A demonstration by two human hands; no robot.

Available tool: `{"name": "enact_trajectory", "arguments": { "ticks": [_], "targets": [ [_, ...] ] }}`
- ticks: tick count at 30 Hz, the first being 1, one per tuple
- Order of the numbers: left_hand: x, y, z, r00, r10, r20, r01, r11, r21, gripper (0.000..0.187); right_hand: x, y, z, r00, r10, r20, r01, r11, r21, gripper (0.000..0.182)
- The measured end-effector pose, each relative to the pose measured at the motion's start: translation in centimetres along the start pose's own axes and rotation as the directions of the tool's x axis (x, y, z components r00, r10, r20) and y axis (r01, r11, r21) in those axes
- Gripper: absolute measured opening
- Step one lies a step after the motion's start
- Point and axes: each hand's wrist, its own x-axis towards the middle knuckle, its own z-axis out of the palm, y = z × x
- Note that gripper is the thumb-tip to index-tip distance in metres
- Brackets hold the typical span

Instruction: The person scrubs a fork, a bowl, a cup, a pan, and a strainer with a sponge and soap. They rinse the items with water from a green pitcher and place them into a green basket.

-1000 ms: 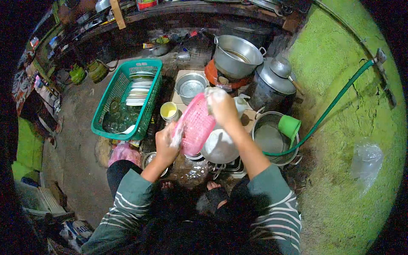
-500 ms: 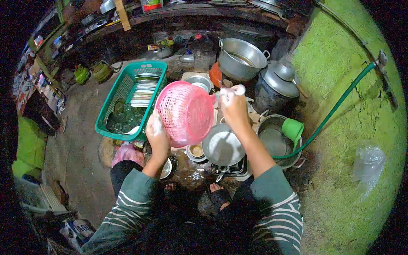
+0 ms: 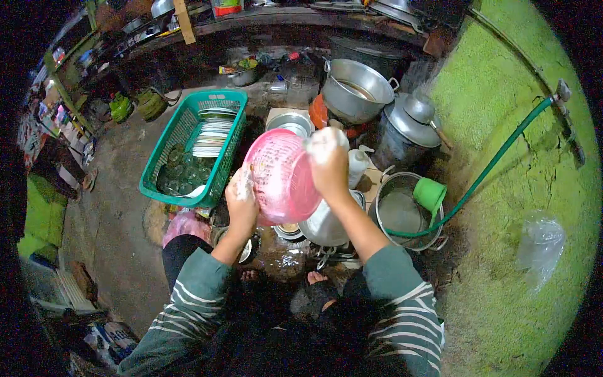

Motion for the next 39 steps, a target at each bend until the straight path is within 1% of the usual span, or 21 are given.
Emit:
{"name": "enact_trajectory", "arguments": {
  "ticks": [1, 2, 5, 8, 9, 10, 12, 14, 17, 20, 22, 23, 26, 28, 30, 32, 34, 35, 36, 38, 39],
  "targets": [
    [0.0, -0.3, -0.2, 0.999, 0.04, 0.006, -0.04, 0.997, 0.062, 0.03, 0.1, -1.4, -0.8, 0.909, 0.389, 0.147, -0.412, 0.89, 0.193, 0.012],
    [0.2, -0.9, -0.3, 0.999, 0.045, 0.009, -0.045, 0.997, 0.061, 0.03, -1.0, -1.5, -0.3, 0.911, 0.387, 0.142, -0.409, 0.892, 0.194, 0.012],
    [1.4, -1.4, -0.9, 0.971, -0.026, -0.236, 0.03, 1.0, 0.01, 0.025, -5.1, -3.4, 2.1, 0.987, 0.112, 0.116, -0.131, 0.976, 0.176, 0.009],
    [2.9, -0.7, -2.6, 0.974, -0.047, -0.22, 0.05, 0.999, 0.007, 0.033, -5.2, -6.5, 1.0, 0.964, 0.139, 0.226, -0.188, 0.959, 0.212, 0.009],
    [3.6, -1.7, -3.8, 0.992, 0.074, -0.102, -0.057, 0.986, 0.159, 0.036, -4.8, -5.4, 0.6, 0.966, 0.004, 0.259, -0.026, 0.996, 0.081, 0.012],
    [3.8, -1.6, -3.4, 0.993, -0.104, -0.053, 0.086, 0.958, -0.273, 0.038, -4.3, -4.0, 0.1, 0.944, -0.124, 0.307, 0.145, 0.988, -0.047, 0.016],
    [3.9, 1.2, -3.5, 0.969, -0.241, 0.051, 0.24, 0.878, -0.415, 0.038, -2.6, -0.8, -0.5, 0.953, -0.204, 0.225, 0.257, 0.936, -0.241, 0.026],
    [4.7, 0.6, -4.6, 0.961, -0.264, 0.081, 0.273, 0.866, -0.419, 0.039, -0.4, 0.9, -2.0, 0.889, -0.168, 0.427, 0.3, 0.916, -0.265, 0.018],
    [5.1, 1.8, -5.9, 0.922, -0.329, 0.203, 0.366, 0.913, -0.181, 0.042, 1.1, 1.8, -3.4, 0.978, -0.082, 0.192, 0.084, 0.996, -0.002, 0.014],
    [5.2, 0.8, -6.9, 0.88, -0.375, 0.291, 0.46, 0.826, -0.326, 0.042, 1.2, 3.8, -3.9, 0.912, 0.145, 0.383, -0.277, 0.908, 0.314, 0.029],
    [5.4, 0.2, -6.9, 0.904, -0.345, 0.25, 0.414, 0.853, -0.317, 0.042, 0.1, 4.5, -3.3, 0.726, 0.29, 0.623, -0.591, 0.727, 0.35, 0.035],
    [5.5, 0.3, -6.9, 0.916, -0.329, 0.231, 0.393, 0.853, -0.343, 0.04, 1.5, 0.0, -4.9, 0.588, 0.184, 0.788, -0.655, 0.679, 0.331, 0.033],
    [6.2, 0.8, -7.1, 0.94, -0.328, 0.092, 0.339, 0.873, -0.35, 0.036, 1.2, -2.2, -5.5, 0.451, 0.039, 0.892, -0.626, 0.727, 0.284, 0.041],
    [6.8, -0.1, -8.3, 0.89, -0.437, 0.128, 0.453, 0.823, -0.343, 0.033, 0.7, -3.6, -6.7, 0.424, 0.046, 0.905, -0.614, 0.748, 0.25, 0.05],
    [7.1, -0.1, -8.5, 0.893, -0.443, 0.082, 0.441, 0.824, -0.355, 0.032, -0.5, -2.5, -6.2, 0.381, -0.136, 0.914, -0.488, 0.811, 0.324, 0.049],
    [7.2, -0.9, -8.9, 0.903, -0.423, 0.07, 0.424, 0.855, -0.298, 0.031, -0.4, -3.2, -6.8, 0.281, -0.068, 0.957, -0.447, 0.874, 0.193, 0.044],
    [7.1, -1.1, -9.0, 0.899, -0.433, 0.068, 0.432, 0.849, -0.306, 0.031, -0.5, -3.6, -6.9, -0.018, 0.073, 0.997, -0.667, 0.742, -0.067, 0.036],
    [6.8, -0.3, -8.7, 0.897, -0.436, 0.07, 0.434, 0.842, -0.321, 0.032, -1.5, -2.2, -5.7, 0.257, -0.047, 0.965, -0.368, 0.919, 0.143, 0.033],
    [6.6, 0.1, -8.5, 0.897, -0.437, 0.07, 0.434, 0.835, -0.338, 0.033, -2.0, -1.0, -5.8, 0.256, -0.046, 0.966, -0.369, 0.919, 0.142, 0.033],
    [6.9, 0.0, -8.8, 0.899, -0.432, 0.067, 0.427, 0.834, -0.349, 0.034, -0.8, -2.7, -6.3, 0.41, 0.165, 0.897, -0.017, 0.985, -0.174, 0.04],
    [7.1, -0.1, -8.9, 0.901, -0.429, 0.065, 0.422, 0.832, -0.359, 0.036, -0.6, -3.4, -6.8, 0.571, 0.199, 0.797, 0.087, 0.95, -0.299, 0.046]
  ]
}}
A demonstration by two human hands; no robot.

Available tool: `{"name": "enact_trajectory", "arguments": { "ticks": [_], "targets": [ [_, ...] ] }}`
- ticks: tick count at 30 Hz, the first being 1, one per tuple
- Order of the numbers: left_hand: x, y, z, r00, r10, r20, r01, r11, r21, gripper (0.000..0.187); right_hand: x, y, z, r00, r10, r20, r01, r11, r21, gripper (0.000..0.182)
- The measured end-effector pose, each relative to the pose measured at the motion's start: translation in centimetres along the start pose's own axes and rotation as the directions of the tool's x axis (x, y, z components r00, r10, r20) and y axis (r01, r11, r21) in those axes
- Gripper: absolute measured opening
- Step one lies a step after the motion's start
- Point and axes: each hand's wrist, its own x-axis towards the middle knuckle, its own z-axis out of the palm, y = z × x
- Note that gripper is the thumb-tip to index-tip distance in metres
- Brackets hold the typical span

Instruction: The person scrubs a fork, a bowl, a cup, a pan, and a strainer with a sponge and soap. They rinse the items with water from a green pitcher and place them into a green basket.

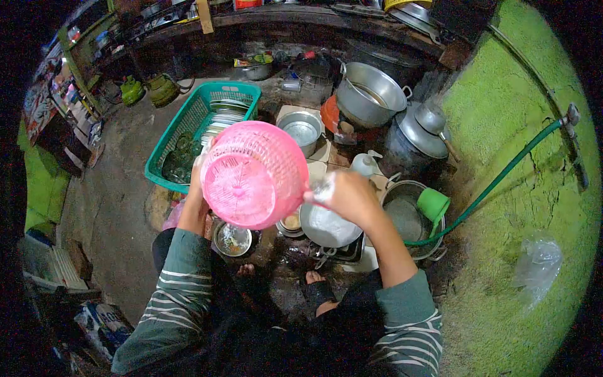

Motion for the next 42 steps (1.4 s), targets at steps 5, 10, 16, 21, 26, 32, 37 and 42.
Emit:
{"name": "enact_trajectory", "arguments": {
  "ticks": [5, 10, 16, 21, 26, 32, 37, 42],
  "targets": [
    [-0.5, -0.1, 0.4, 0.999, 0.025, 0.044, -0.02, 0.993, -0.113, 0.041, 0.2, -2.0, -1.6, 0.85, 0.154, -0.504, -0.085, 0.984, 0.158, 0.043],
    [-3.8, -0.7, 4.9, 0.995, 0.094, -0.02, -0.095, 0.992, -0.079, 0.044, 1.4, -4.9, 2.0, 0.717, -0.319, -0.62, 0.441, 0.896, 0.048, 0.026],
    [-2.5, -2.0, 3.0, 0.993, 0.075, 0.091, -0.07, 0.996, -0.061, 0.044, 3.8, -3.5, 3.0, 0.731, -0.003, -0.683, 0.347, 0.863, 0.368, 0.033],
    [-1.1, -4.4, 2.0, 0.991, 0.108, -0.082, -0.117, 0.985, -0.123, 0.046, 1.3, -6.8, 6.1, 0.925, -0.195, -0.328, 0.268, 0.944, 0.195, 0.049],
    [-1.0, -2.0, 2.3, 0.994, 0.096, 0.053, -0.079, 0.964, -0.256, 0.045, 1.7, -3.7, 6.2, 0.909, -0.304, -0.285, 0.29, 0.953, -0.091, 0.042],
    [-0.4, -1.9, 1.0, 0.984, 0.004, 0.179, 0.037, 0.973, -0.227, 0.045, 2.0, -2.2, 0.8, 0.813, -0.028, -0.582, 0.323, 0.853, 0.411, 0.029],
    [-0.8, -1.3, 0.8, 0.927, -0.058, 0.371, 0.158, 0.957, -0.243, 0.042, 2.8, 3.6, -1.1, 0.868, 0.155, -0.472, 0.162, 0.81, 0.563, 0.034],
    [-0.1, -2.6, 0.8, 0.964, -0.115, 0.24, 0.205, 0.896, -0.394, 0.042, 1.1, 2.3, -1.4, 0.946, 0.027, 0.323, -0.313, 0.342, 0.886, 0.056]
  ]
}}
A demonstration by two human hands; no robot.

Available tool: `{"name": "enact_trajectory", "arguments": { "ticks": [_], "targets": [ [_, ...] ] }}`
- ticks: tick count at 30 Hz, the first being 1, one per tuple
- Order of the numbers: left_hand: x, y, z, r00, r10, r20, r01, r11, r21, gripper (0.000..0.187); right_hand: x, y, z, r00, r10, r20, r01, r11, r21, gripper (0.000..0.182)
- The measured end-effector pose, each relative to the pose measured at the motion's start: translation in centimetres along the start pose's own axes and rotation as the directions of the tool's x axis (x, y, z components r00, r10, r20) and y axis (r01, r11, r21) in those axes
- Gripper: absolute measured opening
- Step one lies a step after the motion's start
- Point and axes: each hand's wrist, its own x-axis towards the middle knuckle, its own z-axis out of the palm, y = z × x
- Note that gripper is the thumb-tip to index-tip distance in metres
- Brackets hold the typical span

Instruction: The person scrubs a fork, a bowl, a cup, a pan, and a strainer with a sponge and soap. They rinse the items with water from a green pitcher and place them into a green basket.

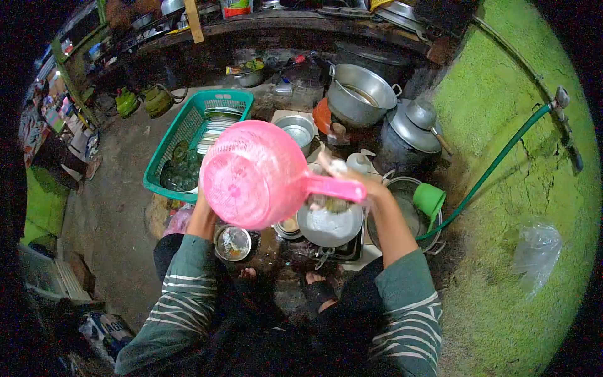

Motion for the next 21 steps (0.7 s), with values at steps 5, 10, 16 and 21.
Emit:
{"name": "enact_trajectory", "arguments": {
  "ticks": [5, 10, 16, 21],
  "targets": [
    [0.7, 1.3, -1.1, 0.971, 0.231, -0.06, -0.198, 0.92, 0.339, 0.037, -1.1, 2.7, -0.1, 0.994, 0.007, 0.111, -0.049, 0.923, 0.381, 0.049],
    [0.3, 6.4, 1.4, 0.912, 0.01, 0.41, -0.404, -0.15, 0.902, 0.036, -1.3, 1.0, 0.1, 0.899, 0.044, 0.437, 0.053, 0.977, -0.207, 0.055],
    [-5.8, 13.5, -14.2, 0.969, 0.027, -0.244, 0.245, -0.165, 0.955, 0.024, 0.5, 2.3, -1.0, 0.987, -0.13, -0.097, -0.002, 0.586, -0.81, 0.035],
    [-10.0, 10.3, -22.4, 0.925, 0.35, 0.147, 0.16, -0.71, 0.686, 0.035, 0.4, 2.1, -0.6, 0.899, -0.247, -0.362, -0.271, 0.336, -0.902, 0.031]
  ]
}}
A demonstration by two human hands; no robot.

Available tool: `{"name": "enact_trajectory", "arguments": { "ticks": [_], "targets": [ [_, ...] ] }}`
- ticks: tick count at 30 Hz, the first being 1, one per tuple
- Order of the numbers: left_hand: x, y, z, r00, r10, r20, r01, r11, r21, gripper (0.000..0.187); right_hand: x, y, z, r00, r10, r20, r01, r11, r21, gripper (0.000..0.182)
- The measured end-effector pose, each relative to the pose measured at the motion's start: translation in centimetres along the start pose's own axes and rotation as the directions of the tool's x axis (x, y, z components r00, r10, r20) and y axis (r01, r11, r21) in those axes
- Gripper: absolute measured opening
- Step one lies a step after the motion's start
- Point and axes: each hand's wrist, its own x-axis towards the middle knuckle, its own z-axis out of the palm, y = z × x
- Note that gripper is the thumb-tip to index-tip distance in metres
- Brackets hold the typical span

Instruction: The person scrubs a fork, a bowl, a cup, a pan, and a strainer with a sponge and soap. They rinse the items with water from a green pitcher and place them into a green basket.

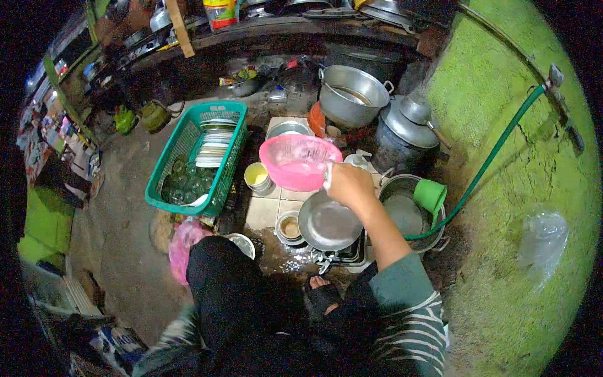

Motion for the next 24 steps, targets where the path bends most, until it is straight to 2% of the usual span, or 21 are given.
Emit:
{"name": "enact_trajectory", "arguments": {
  "ticks": [5, 8, 12, 15, 20, 24],
  "targets": [
    [-4.2, -1.5, 4.5, 0.995, -0.083, 0.062, 0.092, 0.983, -0.159, 0.036, -0.1, -0.9, -0.7, 0.958, -0.01, -0.286, 0.001, 0.999, -0.034, 0.023],
    [-8.0, -3.0, 5.3, 0.982, -0.152, 0.107, 0.173, 0.959, -0.223, 0.037, 0.0, -1.2, -1.0, 0.949, -0.002, -0.314, 0.014, 0.999, 0.036, 0.027],
    [-10.9, -4.9, 4.6, 0.964, -0.221, 0.149, 0.256, 0.922, -0.291, 0.038, 0.5, -0.6, -0.8, 0.945, -0.003, -0.327, 0.016, 0.999, 0.036, 0.031],
    [-11.9, -5.6, 4.7, 0.949, -0.252, 0.188, 0.304, 0.885, -0.352, 0.039, 0.1, -0.8, -1.2, 0.96, 0.055, -0.276, -0.041, 0.998, 0.054, 0.027],
    [-13.9, -6.1, 5.4, 0.911, -0.311, 0.269, 0.405, 0.793, -0.454, 0.04, -0.8, -0.8, -1.1, 0.967, -0.02, -0.256, 0.036, 0.998, 0.059, 0.029],
    [-15.1, -6.2, 5.9, 0.873, -0.349, 0.34, 0.484, 0.698, -0.528, 0.041, -1.3, -1.1, -1.5, 0.967, -0.002, -0.253, 0.023, 0.997, 0.079, 0.031]
  ]
}}
